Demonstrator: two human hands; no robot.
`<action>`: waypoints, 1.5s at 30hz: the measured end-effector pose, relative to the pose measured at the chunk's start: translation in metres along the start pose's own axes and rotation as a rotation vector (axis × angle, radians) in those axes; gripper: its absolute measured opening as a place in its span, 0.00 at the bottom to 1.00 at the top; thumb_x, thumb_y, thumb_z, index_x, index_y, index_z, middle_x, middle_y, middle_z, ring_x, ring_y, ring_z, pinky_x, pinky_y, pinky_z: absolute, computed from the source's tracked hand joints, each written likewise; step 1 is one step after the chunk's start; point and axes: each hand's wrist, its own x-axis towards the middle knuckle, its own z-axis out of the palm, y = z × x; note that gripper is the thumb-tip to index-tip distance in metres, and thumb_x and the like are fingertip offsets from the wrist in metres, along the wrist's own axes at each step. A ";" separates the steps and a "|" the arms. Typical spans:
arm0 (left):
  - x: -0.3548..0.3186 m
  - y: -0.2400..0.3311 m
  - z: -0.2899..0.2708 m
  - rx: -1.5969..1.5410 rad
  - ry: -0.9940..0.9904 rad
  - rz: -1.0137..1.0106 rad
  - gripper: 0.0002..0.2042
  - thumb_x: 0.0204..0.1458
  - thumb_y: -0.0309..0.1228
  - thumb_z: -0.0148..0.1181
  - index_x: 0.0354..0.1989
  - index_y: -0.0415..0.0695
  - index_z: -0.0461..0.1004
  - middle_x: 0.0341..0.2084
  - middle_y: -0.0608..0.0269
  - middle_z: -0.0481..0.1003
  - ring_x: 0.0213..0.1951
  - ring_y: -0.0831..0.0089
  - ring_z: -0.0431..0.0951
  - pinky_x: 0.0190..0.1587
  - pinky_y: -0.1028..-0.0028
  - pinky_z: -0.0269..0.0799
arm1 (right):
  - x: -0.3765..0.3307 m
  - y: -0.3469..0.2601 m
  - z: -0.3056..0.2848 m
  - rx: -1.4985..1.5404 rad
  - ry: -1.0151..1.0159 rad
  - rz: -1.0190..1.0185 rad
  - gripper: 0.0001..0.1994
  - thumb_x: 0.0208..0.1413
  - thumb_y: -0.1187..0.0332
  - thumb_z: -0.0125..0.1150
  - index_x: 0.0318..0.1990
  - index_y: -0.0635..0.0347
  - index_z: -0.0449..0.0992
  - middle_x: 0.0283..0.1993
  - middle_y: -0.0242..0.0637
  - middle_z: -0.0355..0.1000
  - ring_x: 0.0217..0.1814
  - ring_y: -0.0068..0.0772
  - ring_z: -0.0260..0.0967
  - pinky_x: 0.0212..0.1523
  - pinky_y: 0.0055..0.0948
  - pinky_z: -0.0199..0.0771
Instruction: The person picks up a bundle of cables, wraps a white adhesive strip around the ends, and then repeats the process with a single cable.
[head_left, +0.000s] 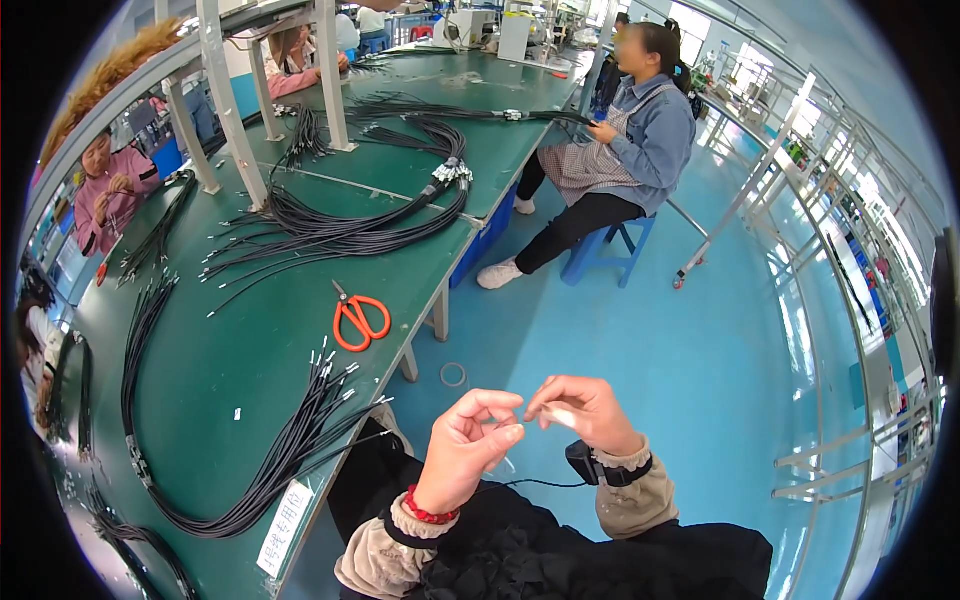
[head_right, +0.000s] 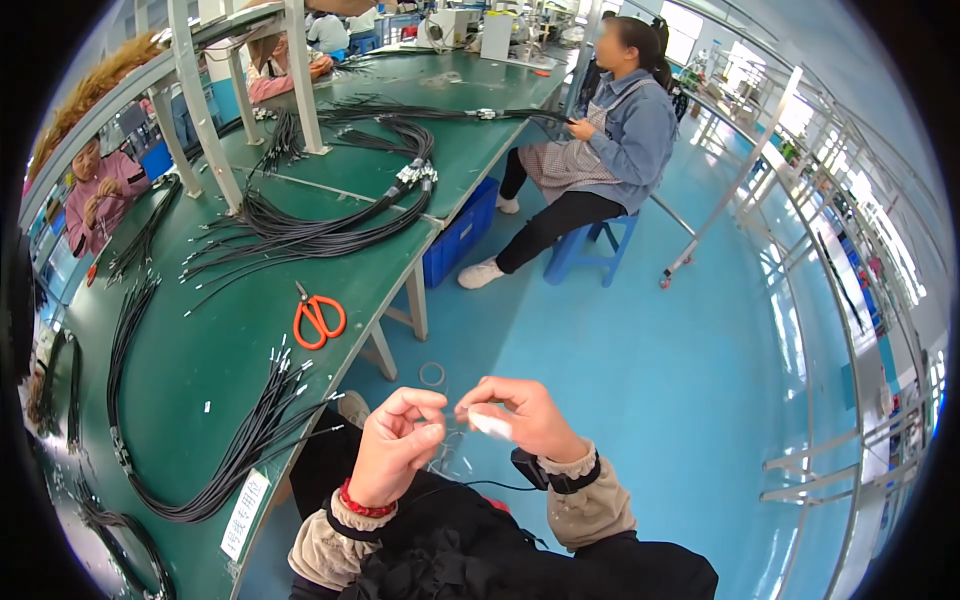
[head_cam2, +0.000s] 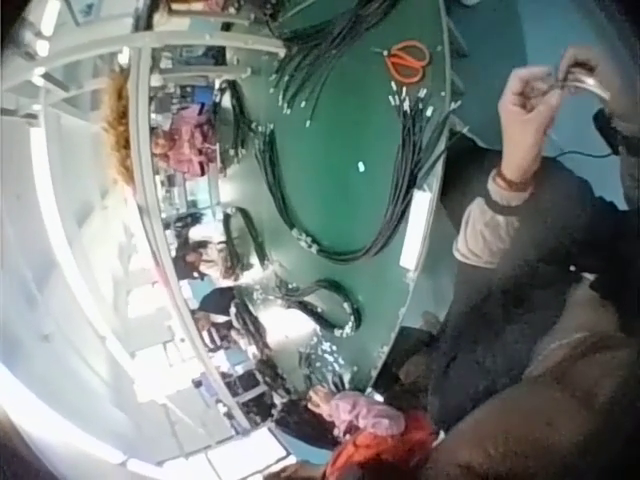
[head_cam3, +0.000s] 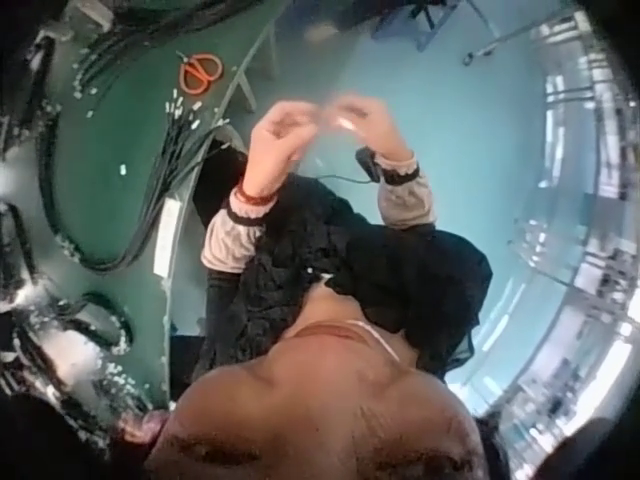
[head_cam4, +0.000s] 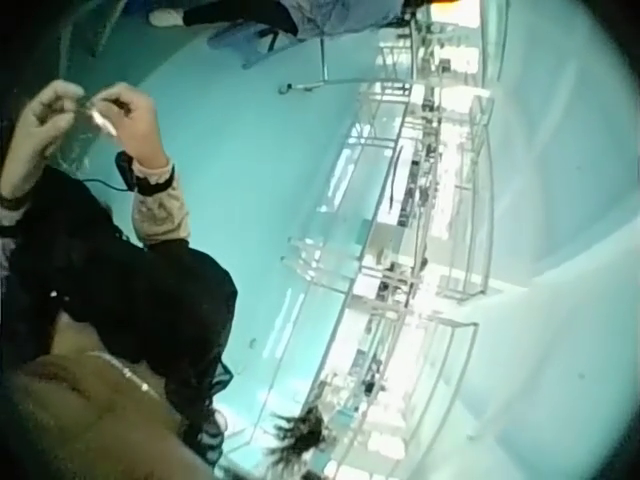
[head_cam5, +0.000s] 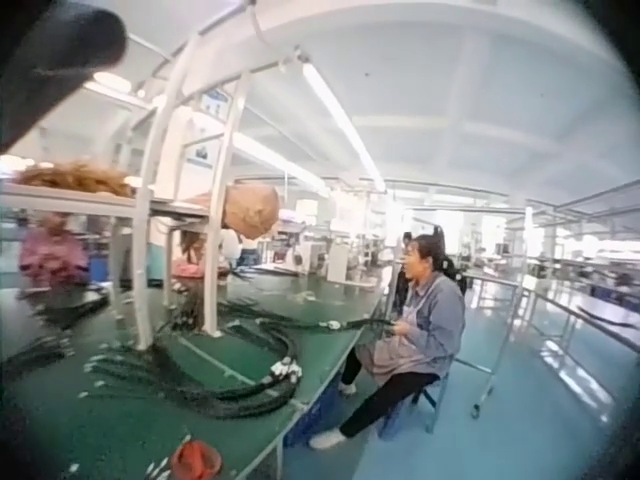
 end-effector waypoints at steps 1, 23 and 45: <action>0.001 -0.002 0.002 0.117 0.050 0.088 0.08 0.52 0.22 0.54 0.40 0.39 0.71 0.21 0.68 0.68 0.18 0.86 0.63 0.18 0.86 0.53 | 0.001 -0.002 0.001 0.066 0.025 -0.002 0.06 0.53 0.75 0.55 0.38 0.66 0.73 0.30 0.34 0.70 0.33 0.22 0.68 0.37 0.20 0.66; -0.021 -0.029 -0.040 0.295 0.006 0.137 0.10 0.55 0.30 0.51 0.39 0.35 0.70 0.19 0.62 0.72 0.21 0.76 0.71 0.28 0.79 0.68 | 0.008 0.050 0.005 -0.516 0.653 -0.358 0.05 0.52 0.77 0.56 0.36 0.68 0.74 0.32 0.36 0.71 0.32 0.23 0.68 0.32 0.19 0.66; -0.026 -0.029 -0.083 0.716 0.230 0.072 0.09 0.55 0.30 0.51 0.32 0.36 0.73 0.13 0.68 0.69 0.14 0.84 0.65 0.17 0.83 0.58 | -0.006 0.109 -0.081 -0.935 0.372 -0.100 0.13 0.51 0.73 0.54 0.45 0.64 0.72 0.48 0.40 0.69 0.52 0.31 0.65 0.51 0.28 0.63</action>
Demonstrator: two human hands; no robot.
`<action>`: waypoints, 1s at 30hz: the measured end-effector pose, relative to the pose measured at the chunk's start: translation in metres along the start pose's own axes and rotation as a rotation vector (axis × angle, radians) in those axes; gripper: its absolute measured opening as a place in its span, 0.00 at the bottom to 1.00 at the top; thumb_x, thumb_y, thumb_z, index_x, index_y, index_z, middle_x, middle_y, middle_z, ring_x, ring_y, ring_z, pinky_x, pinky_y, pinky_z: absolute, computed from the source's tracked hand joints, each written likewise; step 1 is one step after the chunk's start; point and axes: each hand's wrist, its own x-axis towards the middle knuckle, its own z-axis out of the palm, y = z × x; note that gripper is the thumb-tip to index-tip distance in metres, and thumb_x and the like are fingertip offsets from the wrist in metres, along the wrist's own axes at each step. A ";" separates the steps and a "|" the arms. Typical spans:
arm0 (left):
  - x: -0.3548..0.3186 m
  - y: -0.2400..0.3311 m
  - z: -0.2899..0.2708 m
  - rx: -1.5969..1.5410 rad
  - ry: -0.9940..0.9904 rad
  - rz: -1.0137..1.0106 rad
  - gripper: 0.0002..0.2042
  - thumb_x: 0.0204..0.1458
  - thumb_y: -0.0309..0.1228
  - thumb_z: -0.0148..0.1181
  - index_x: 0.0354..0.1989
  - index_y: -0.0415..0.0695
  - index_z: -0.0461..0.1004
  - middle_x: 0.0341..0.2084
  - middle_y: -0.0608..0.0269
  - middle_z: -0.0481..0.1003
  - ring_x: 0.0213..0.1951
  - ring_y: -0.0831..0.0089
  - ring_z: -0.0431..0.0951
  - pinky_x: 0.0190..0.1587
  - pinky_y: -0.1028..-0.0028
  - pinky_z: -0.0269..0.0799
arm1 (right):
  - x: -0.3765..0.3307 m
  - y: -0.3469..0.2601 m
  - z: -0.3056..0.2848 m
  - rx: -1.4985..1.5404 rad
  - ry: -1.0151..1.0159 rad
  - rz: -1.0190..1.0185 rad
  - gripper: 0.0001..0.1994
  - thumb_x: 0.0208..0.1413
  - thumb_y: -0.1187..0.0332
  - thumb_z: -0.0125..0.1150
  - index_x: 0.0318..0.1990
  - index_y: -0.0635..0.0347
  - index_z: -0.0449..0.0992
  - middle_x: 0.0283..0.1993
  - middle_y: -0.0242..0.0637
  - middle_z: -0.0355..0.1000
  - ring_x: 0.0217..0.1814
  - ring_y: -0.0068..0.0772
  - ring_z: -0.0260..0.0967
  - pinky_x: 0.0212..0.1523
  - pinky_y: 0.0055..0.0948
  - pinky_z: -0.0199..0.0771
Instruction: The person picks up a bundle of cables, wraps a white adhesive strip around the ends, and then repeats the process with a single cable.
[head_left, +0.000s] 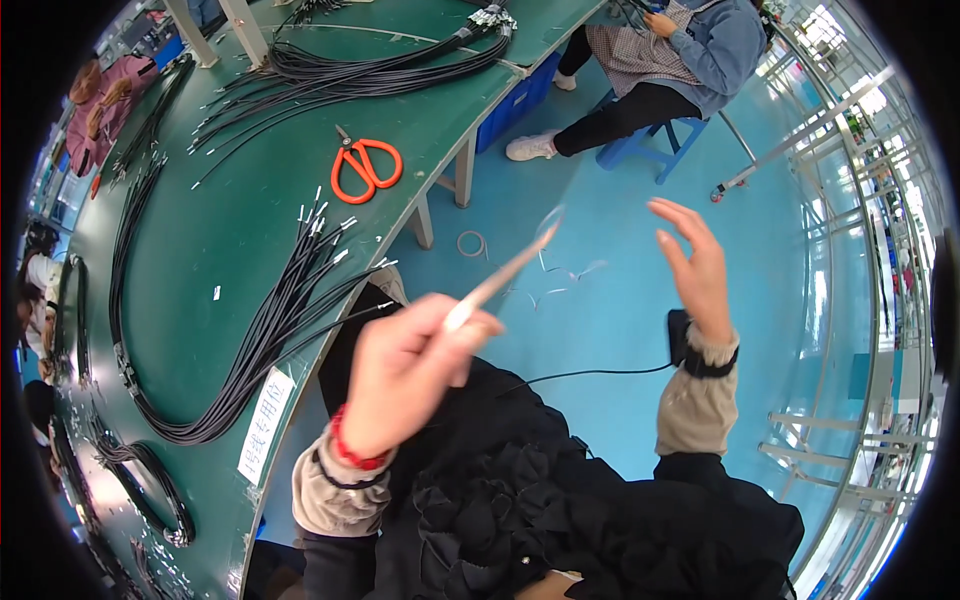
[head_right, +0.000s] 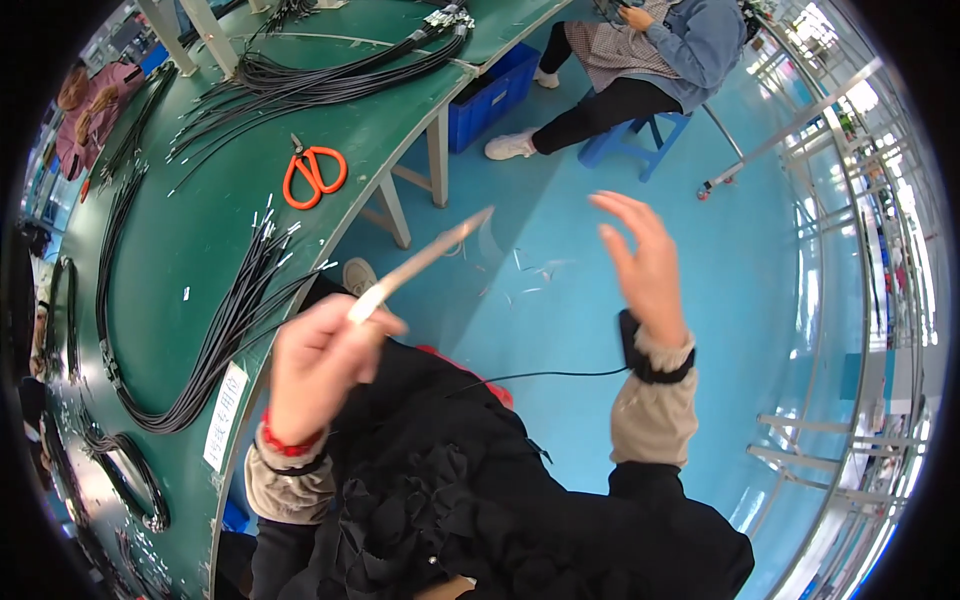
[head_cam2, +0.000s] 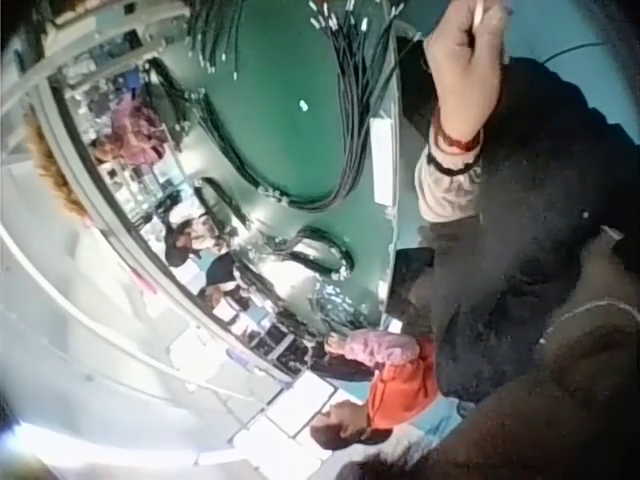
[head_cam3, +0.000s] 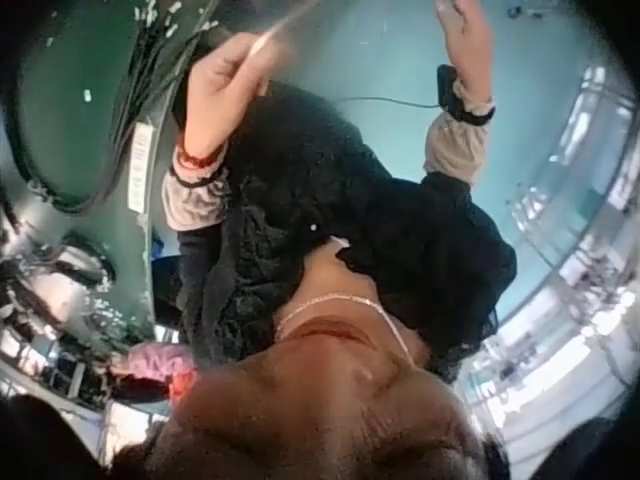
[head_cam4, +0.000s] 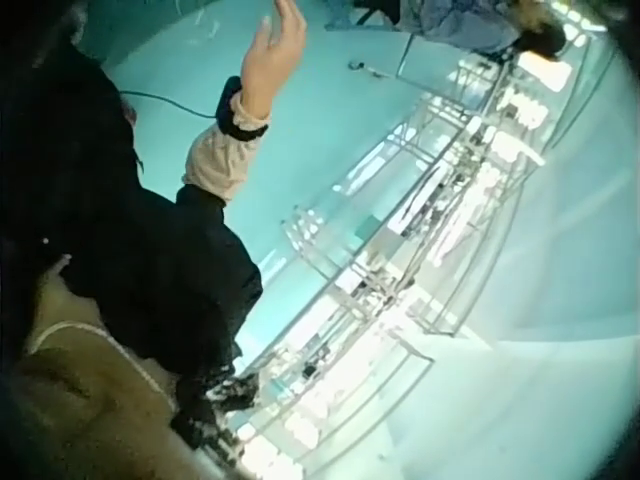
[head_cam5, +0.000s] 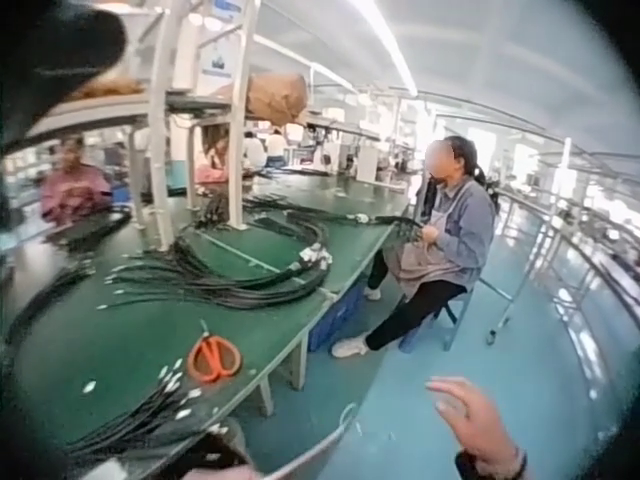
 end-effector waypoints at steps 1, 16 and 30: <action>0.003 -0.005 0.011 0.154 -0.071 0.026 0.08 0.54 0.30 0.52 0.31 0.37 0.73 0.13 0.68 0.69 0.14 0.82 0.66 0.18 0.82 0.60 | 0.004 -0.036 0.010 0.292 -0.046 0.011 0.14 0.50 0.73 0.54 0.46 0.64 0.72 0.51 0.41 0.68 0.54 0.34 0.63 0.54 0.30 0.61; -0.043 -0.022 -0.072 0.163 -0.061 -0.188 0.03 0.51 0.21 0.54 0.30 0.35 0.74 0.16 0.68 0.71 0.18 0.84 0.69 0.20 0.84 0.63 | 0.010 -0.089 0.069 0.612 -0.686 0.174 0.05 0.49 0.71 0.59 0.29 0.63 0.77 0.17 0.32 0.69 0.16 0.19 0.65 0.16 0.16 0.60; -0.058 -0.011 -0.098 -0.382 -0.053 -0.293 0.07 0.54 0.26 0.51 0.37 0.35 0.69 0.18 0.62 0.72 0.16 0.84 0.66 0.19 0.85 0.60 | 0.014 -0.141 0.112 0.611 -0.790 -0.238 0.08 0.51 0.69 0.58 0.38 0.61 0.75 0.22 0.31 0.71 0.16 0.22 0.66 0.17 0.19 0.61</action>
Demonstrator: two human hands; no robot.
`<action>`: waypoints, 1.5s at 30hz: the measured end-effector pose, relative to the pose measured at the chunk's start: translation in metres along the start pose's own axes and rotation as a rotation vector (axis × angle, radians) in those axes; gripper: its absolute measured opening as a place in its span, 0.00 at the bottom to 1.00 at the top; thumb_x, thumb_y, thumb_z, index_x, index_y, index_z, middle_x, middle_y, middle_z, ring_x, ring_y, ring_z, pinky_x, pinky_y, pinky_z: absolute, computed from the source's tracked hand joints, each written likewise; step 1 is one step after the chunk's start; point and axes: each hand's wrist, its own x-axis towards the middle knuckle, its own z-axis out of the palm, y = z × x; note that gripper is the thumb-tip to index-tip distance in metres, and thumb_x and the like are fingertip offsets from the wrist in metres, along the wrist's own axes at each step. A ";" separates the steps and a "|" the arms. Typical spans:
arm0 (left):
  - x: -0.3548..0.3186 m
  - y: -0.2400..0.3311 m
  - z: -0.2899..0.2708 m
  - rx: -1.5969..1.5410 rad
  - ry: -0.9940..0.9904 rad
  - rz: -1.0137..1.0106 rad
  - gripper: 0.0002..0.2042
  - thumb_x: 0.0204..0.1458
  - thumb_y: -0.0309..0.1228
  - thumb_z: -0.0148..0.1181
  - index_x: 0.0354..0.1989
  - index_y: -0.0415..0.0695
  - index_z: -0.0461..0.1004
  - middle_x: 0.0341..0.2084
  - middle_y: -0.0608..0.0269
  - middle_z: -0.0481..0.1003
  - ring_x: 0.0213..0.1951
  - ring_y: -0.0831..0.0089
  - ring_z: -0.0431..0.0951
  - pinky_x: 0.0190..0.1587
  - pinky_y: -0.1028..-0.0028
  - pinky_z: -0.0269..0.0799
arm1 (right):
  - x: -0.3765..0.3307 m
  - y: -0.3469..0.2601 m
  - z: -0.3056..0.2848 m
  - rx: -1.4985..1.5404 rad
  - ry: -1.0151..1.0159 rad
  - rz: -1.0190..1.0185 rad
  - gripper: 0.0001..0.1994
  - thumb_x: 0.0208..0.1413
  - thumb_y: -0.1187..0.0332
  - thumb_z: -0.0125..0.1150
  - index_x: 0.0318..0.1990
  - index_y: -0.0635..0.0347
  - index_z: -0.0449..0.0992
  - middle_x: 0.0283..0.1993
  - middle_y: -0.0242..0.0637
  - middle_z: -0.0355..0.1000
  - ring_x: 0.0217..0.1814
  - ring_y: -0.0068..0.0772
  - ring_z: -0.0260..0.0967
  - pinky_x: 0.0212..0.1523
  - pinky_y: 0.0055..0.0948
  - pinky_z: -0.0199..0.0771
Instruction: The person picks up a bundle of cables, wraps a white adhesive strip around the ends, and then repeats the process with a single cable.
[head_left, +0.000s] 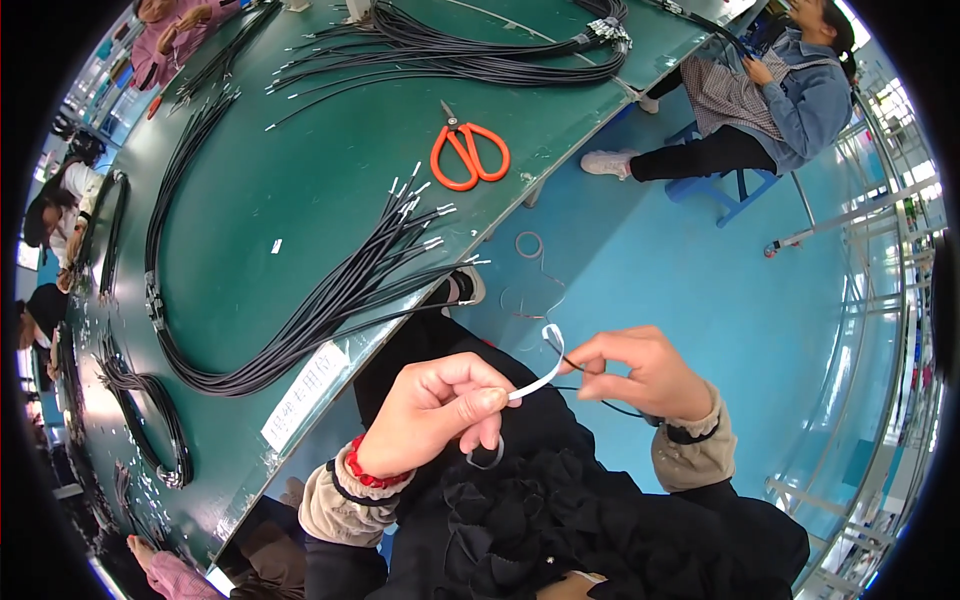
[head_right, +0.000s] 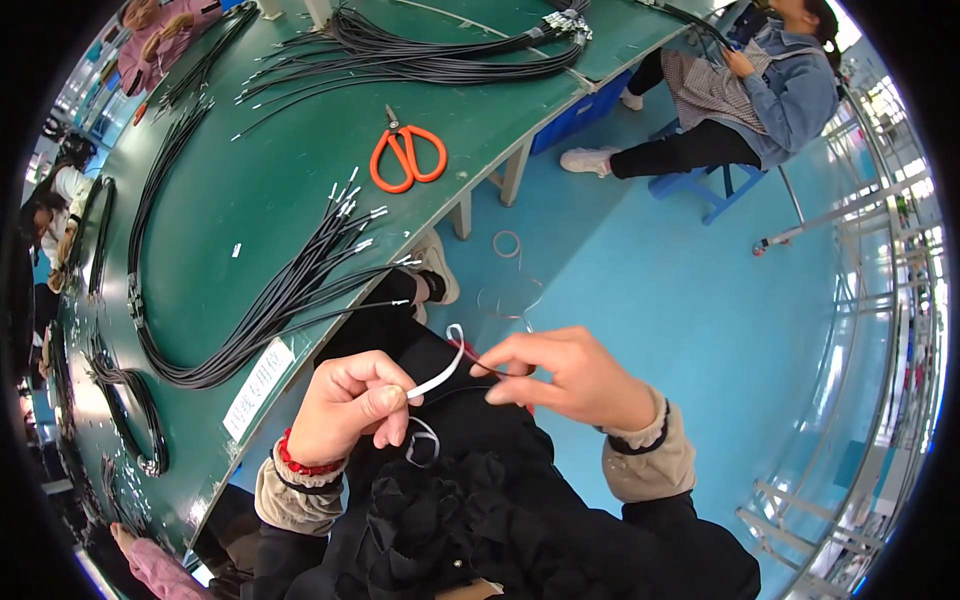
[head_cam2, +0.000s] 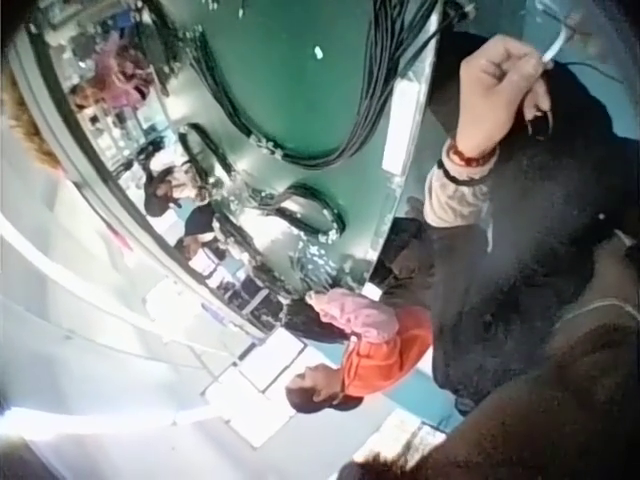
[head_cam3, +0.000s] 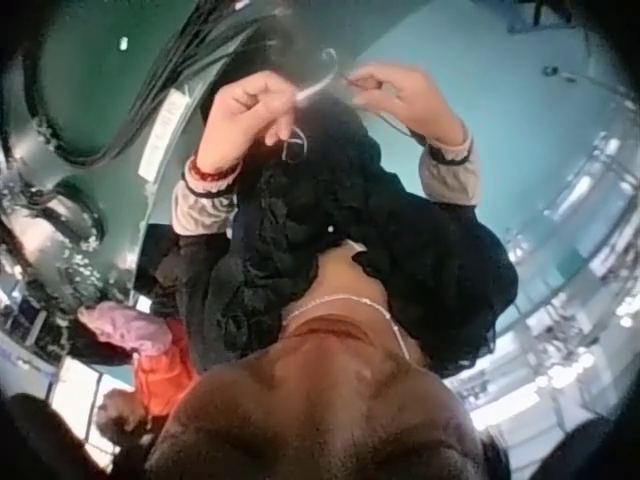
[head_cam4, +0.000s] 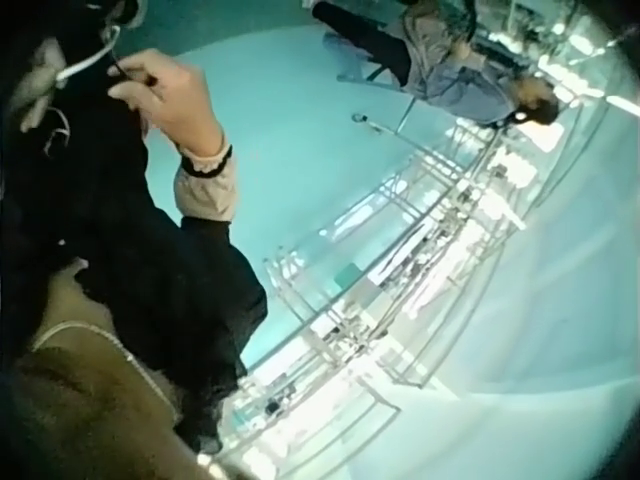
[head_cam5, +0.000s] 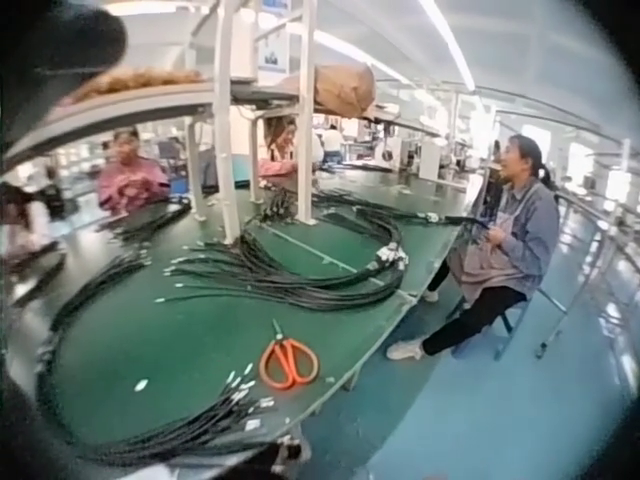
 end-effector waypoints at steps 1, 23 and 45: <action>-0.001 0.000 -0.001 -0.082 -0.034 0.005 0.09 0.55 0.27 0.51 0.42 0.36 0.68 0.21 0.60 0.74 0.17 0.83 0.68 0.20 0.85 0.61 | 0.003 -0.005 0.005 0.042 0.000 0.047 0.08 0.51 0.68 0.58 0.38 0.60 0.75 0.21 0.31 0.70 0.16 0.23 0.66 0.18 0.19 0.62; 0.093 -0.051 0.036 -0.580 -0.031 0.064 0.25 0.53 0.27 0.53 0.59 0.42 0.54 0.44 0.56 0.69 0.36 0.72 0.75 0.37 0.78 0.69 | -0.038 0.008 -0.022 0.742 0.172 -0.098 0.07 0.56 0.74 0.50 0.35 0.69 0.73 0.21 0.35 0.67 0.22 0.22 0.63 0.22 0.20 0.62; 0.097 -0.010 0.012 1.053 0.132 1.000 0.08 0.38 0.22 0.61 0.30 0.43 0.76 0.26 0.64 0.73 0.27 0.68 0.72 0.28 0.76 0.69 | -0.001 0.001 -0.021 0.145 0.119 0.216 0.06 0.55 0.73 0.50 0.32 0.65 0.73 0.17 0.28 0.64 0.15 0.16 0.52 0.17 0.18 0.52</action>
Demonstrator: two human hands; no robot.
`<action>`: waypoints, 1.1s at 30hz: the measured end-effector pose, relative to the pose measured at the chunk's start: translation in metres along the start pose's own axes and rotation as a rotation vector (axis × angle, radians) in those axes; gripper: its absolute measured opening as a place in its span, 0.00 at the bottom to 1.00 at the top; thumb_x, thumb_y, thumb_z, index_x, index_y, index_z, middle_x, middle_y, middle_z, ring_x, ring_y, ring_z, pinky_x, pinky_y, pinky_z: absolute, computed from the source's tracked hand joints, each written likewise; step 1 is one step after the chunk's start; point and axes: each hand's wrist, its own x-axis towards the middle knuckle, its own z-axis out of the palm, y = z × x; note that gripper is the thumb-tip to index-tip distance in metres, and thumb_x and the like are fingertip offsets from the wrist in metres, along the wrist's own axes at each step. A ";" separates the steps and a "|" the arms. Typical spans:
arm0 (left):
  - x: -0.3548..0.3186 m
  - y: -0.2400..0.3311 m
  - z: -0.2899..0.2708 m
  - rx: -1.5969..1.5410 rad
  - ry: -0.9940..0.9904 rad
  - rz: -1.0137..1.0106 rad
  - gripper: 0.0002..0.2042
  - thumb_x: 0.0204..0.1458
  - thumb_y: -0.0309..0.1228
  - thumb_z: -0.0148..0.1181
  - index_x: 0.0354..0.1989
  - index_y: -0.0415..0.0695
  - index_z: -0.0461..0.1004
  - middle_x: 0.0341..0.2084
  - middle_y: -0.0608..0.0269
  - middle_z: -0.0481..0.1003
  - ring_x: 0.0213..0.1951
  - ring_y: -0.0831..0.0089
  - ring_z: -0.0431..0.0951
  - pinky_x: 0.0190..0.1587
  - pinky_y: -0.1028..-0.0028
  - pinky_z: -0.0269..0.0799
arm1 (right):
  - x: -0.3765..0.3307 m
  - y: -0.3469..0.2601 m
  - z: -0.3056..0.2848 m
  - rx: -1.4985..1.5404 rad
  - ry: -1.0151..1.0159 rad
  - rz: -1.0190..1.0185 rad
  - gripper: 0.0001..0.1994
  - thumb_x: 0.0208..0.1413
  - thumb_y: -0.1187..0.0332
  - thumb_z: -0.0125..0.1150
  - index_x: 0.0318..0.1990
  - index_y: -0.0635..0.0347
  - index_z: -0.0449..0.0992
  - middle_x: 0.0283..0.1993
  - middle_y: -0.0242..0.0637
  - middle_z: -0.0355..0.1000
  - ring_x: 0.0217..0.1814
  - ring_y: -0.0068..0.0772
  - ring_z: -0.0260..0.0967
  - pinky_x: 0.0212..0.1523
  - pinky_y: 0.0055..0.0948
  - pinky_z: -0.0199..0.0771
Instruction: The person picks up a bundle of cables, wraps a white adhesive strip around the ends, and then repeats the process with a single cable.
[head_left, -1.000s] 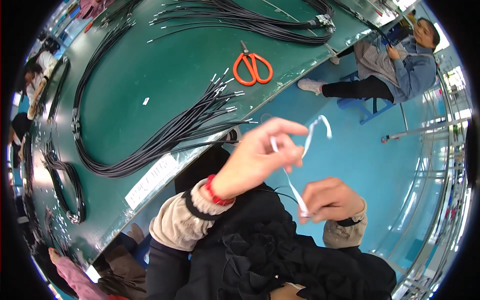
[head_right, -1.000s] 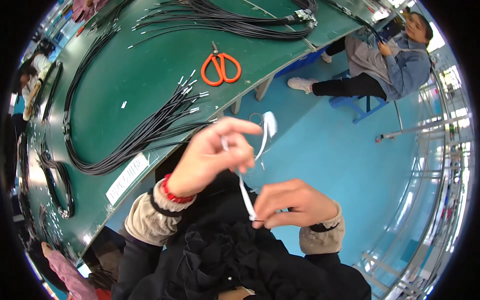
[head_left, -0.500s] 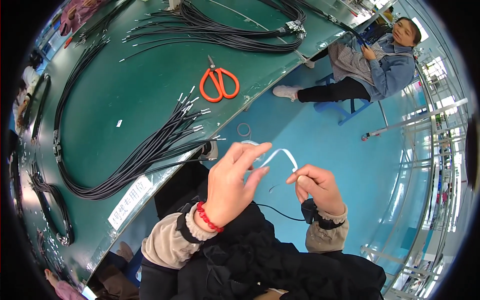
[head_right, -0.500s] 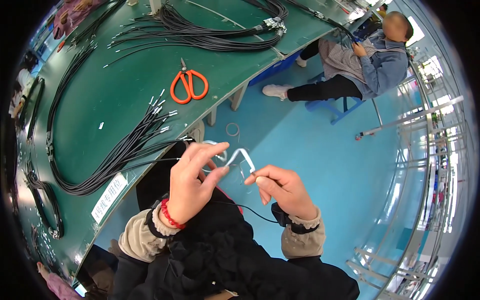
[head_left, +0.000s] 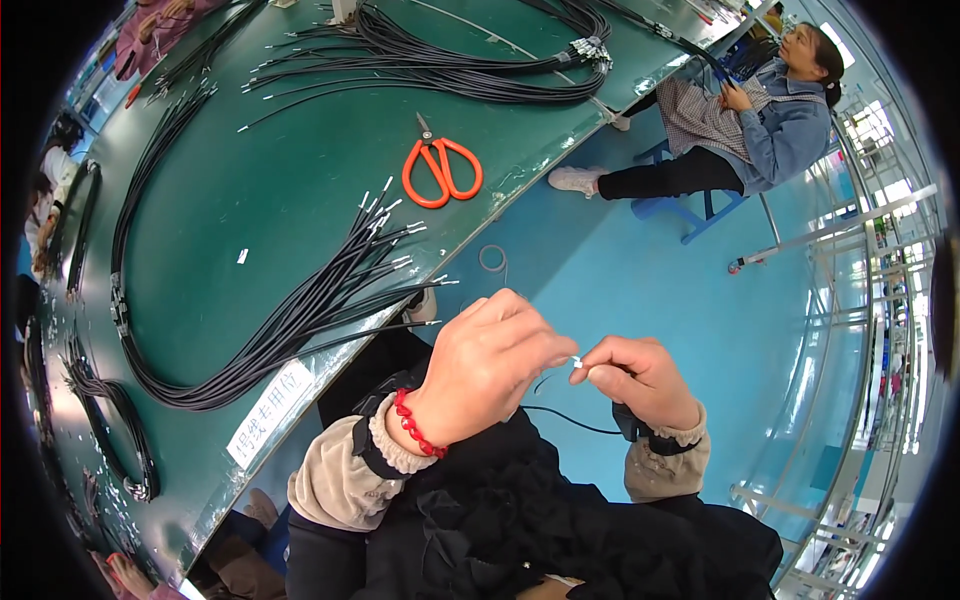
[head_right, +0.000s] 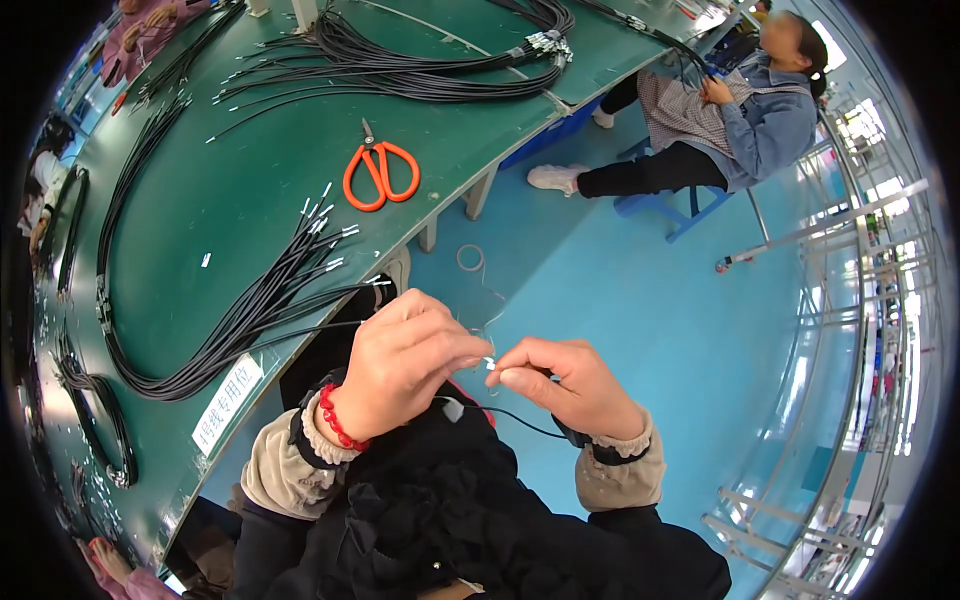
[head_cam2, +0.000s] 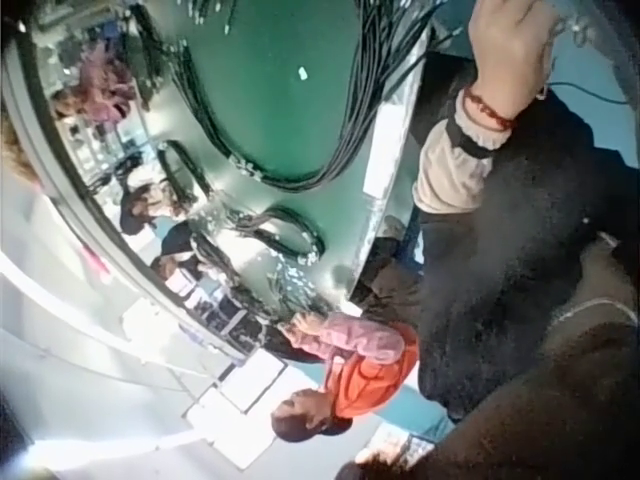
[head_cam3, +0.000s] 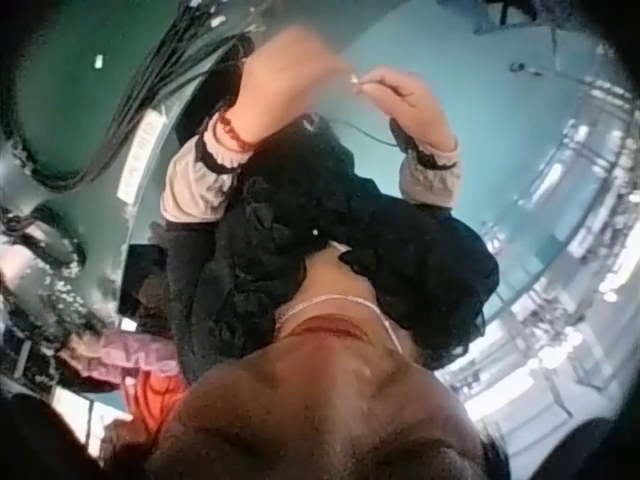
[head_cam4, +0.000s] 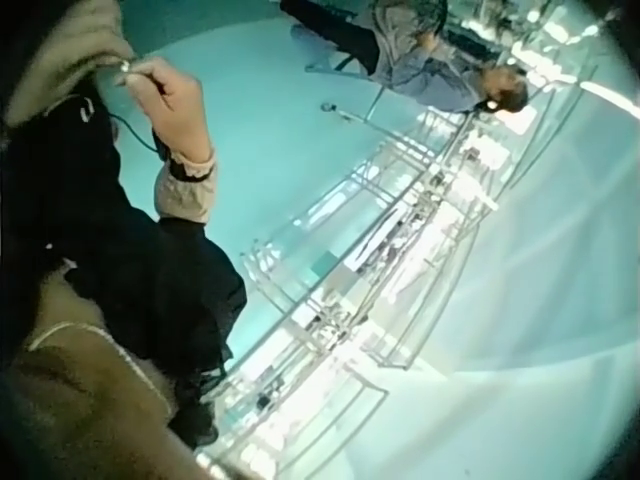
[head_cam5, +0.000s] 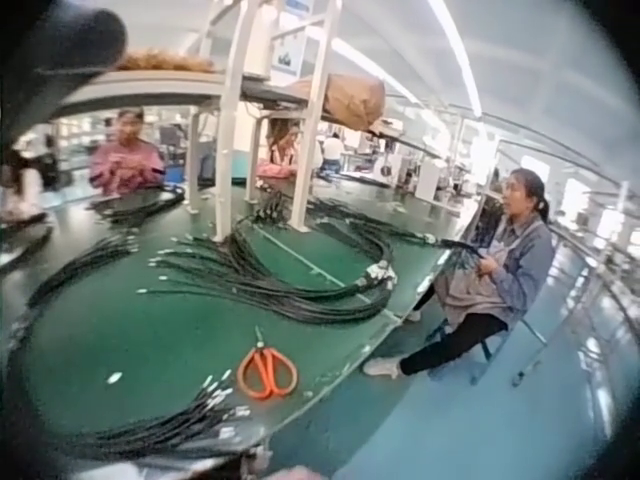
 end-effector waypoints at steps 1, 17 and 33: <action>0.000 -0.001 0.000 -0.056 -0.046 -0.064 0.07 0.39 0.22 0.61 0.29 0.43 0.75 0.25 0.64 0.73 0.27 0.68 0.71 0.29 0.76 0.69 | 0.001 0.000 0.001 -0.079 0.056 -0.050 0.05 0.54 0.73 0.51 0.32 0.64 0.74 0.18 0.28 0.65 0.15 0.16 0.51 0.17 0.18 0.51; -0.019 -0.015 0.002 -1.330 -0.499 -0.892 0.14 0.60 0.36 0.43 0.27 0.40 0.67 0.15 0.70 0.66 0.19 0.83 0.64 0.25 0.82 0.60 | 0.005 -0.004 0.005 -0.597 -0.013 -0.448 0.05 0.43 0.70 0.64 0.30 0.54 0.77 0.18 0.30 0.62 0.20 0.29 0.60 0.20 0.27 0.59; -0.066 -0.008 -0.012 -0.041 0.187 -0.489 0.09 0.41 0.20 0.60 0.32 0.39 0.71 0.23 0.58 0.71 0.28 0.62 0.72 0.32 0.70 0.68 | 0.034 0.006 0.050 -0.035 0.327 -0.177 0.05 0.51 0.77 0.55 0.33 0.67 0.76 0.29 0.34 0.67 0.29 0.22 0.64 0.29 0.20 0.64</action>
